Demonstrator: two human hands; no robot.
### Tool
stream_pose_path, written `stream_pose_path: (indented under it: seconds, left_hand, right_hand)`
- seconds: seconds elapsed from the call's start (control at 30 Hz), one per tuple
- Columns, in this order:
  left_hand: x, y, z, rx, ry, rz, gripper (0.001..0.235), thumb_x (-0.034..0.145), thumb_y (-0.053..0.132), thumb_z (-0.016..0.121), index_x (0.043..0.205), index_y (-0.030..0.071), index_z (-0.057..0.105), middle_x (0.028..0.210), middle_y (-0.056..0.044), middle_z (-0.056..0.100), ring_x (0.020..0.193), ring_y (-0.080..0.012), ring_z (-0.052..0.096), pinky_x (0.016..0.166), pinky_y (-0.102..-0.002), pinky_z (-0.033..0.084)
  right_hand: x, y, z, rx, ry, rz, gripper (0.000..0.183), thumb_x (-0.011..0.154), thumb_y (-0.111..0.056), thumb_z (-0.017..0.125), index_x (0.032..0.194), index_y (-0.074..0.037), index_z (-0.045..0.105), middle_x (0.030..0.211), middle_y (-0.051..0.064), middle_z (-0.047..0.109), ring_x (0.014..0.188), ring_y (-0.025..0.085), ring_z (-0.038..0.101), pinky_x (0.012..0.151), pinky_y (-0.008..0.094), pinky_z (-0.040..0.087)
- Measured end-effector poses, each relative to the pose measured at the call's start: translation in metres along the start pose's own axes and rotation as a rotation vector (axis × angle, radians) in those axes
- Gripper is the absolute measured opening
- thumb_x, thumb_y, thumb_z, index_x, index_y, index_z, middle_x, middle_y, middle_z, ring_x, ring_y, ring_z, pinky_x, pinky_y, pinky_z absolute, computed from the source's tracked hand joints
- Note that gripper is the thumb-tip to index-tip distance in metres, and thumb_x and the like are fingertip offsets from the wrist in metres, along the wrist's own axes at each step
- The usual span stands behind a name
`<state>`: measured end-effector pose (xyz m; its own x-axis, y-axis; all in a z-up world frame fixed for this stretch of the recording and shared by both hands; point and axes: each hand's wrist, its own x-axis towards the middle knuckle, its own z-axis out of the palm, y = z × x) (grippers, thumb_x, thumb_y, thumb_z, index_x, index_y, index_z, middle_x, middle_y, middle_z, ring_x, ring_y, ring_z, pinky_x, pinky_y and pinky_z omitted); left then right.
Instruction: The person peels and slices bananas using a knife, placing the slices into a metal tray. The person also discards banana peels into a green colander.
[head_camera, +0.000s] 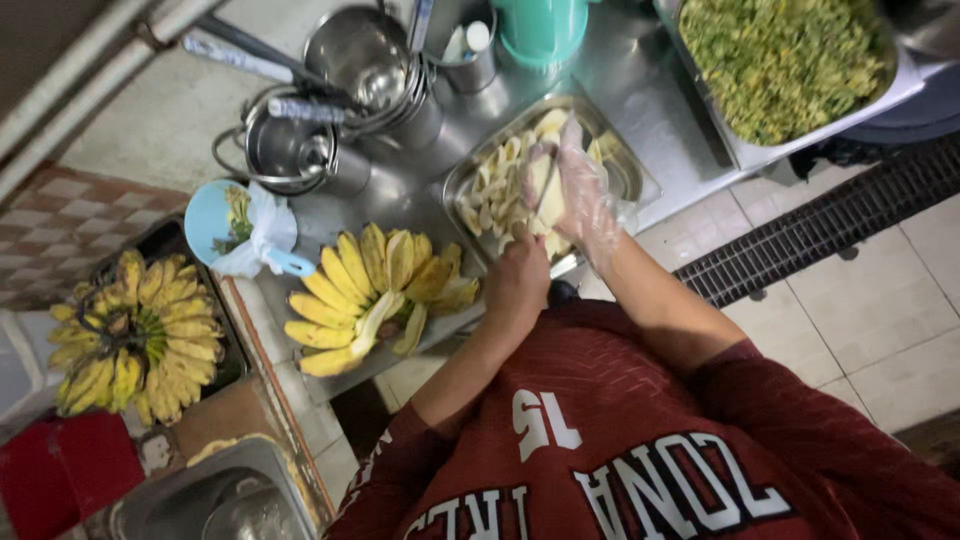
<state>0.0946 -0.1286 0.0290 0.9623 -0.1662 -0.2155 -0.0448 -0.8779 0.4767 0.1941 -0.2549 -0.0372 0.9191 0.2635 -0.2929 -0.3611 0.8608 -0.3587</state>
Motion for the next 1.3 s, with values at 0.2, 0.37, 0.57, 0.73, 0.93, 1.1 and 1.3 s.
stream_pose_path:
  seconds: [0.2, 0.37, 0.57, 0.73, 0.93, 1.1, 1.3]
  left_hand:
    - [0.024, -0.008, 0.019, -0.028, -0.021, 0.022, 0.037, 0.106, 0.031, 0.048, 0.116, -0.005, 0.051, 0.08, -0.025, 0.071, 0.074, -0.044, 0.072, 0.064, -0.052, 0.058]
    - [0.042, -0.034, 0.018, 0.006, 0.009, 0.037, 0.032, 0.096, 0.021, 0.056, 0.111, -0.006, 0.062, 0.078, -0.026, 0.072, 0.073, -0.0436, 0.072, 0.069, -0.054, 0.057]
    - [0.048, -0.019, 0.005, 0.195, -0.115, 0.206, 0.022, 0.093, -0.004, 0.054, 0.111, -0.008, 0.065, 0.073, -0.016, 0.069, 0.057, -0.0254, 0.069, 0.046, -0.039, 0.056]
    - [0.005, -0.023, -0.044, 0.119, -0.139, 0.057, 0.013, 0.095, 0.0, 0.057, 0.102, 0.0, 0.068, 0.075, -0.013, 0.065, 0.057, -0.0199, 0.065, 0.043, -0.033, 0.054]
    - [-0.087, -0.1, -0.101, 0.105, -0.058, -0.162, 0.026, 0.091, 0.017, 0.064, 0.114, 0.004, 0.066, 0.078, -0.015, 0.071, 0.065, -0.0287, 0.072, 0.059, -0.043, 0.058]
    - [-0.142, -0.139, -0.067, -0.162, 0.18, -0.507, 0.033, 0.093, 0.032, 0.067, 0.112, 0.006, 0.067, 0.086, -0.019, 0.073, 0.077, -0.0355, 0.074, 0.069, -0.049, 0.057]
    - [-0.172, -0.141, -0.012, -0.439, 0.454, -0.748, 0.043, 0.094, 0.043, 0.066, 0.115, 0.006, 0.065, 0.092, -0.023, 0.073, 0.088, -0.0461, 0.07, 0.075, -0.055, 0.055]
  right_hand:
    - [-0.009, -0.022, -0.001, -0.29, 0.02, -0.09, 0.059, 0.099, -0.065, 0.048, 0.119, -0.011, 0.066, 0.104, 0.014, 0.072, 0.084, 0.024, 0.067, 0.079, 0.036, 0.058]
    - [-0.03, -0.045, -0.003, -1.88, 0.063, -1.15, 0.046, 0.119, -0.043, 0.043, 0.142, -0.005, 0.054, 0.131, 0.019, 0.065, 0.126, 0.031, 0.062, 0.11, 0.044, 0.052]
    - [-0.011, -0.032, -0.019, -2.627, -0.464, -0.802, 0.044, 0.101, -0.043, 0.056, 0.133, -0.013, 0.061, 0.135, 0.011, 0.066, 0.129, 0.027, 0.057, 0.109, 0.05, 0.042]
    - [0.015, -0.05, -0.04, -2.642, -0.404, -0.522, 0.045, 0.093, -0.043, 0.065, 0.13, -0.016, 0.066, 0.141, 0.009, 0.065, 0.135, 0.026, 0.05, 0.112, 0.054, 0.032]
    - [0.011, -0.074, -0.044, -2.46, -0.439, -0.684, 0.06, 0.085, -0.037, 0.073, 0.14, -0.012, 0.065, 0.154, 0.017, 0.055, 0.143, 0.032, 0.043, 0.113, 0.054, 0.029]
    - [0.031, 0.01, 0.021, -1.685, -0.343, -0.04, 0.051, 0.091, -0.026, 0.075, 0.138, -0.009, 0.066, 0.138, 0.015, 0.068, 0.12, 0.027, 0.065, 0.103, 0.037, 0.053]
    - [0.063, 0.167, 0.063, -0.998, -0.2, 0.342, 0.039, 0.088, -0.012, 0.073, 0.125, -0.002, 0.066, 0.109, 0.014, 0.069, 0.089, 0.023, 0.067, 0.076, 0.034, 0.054]
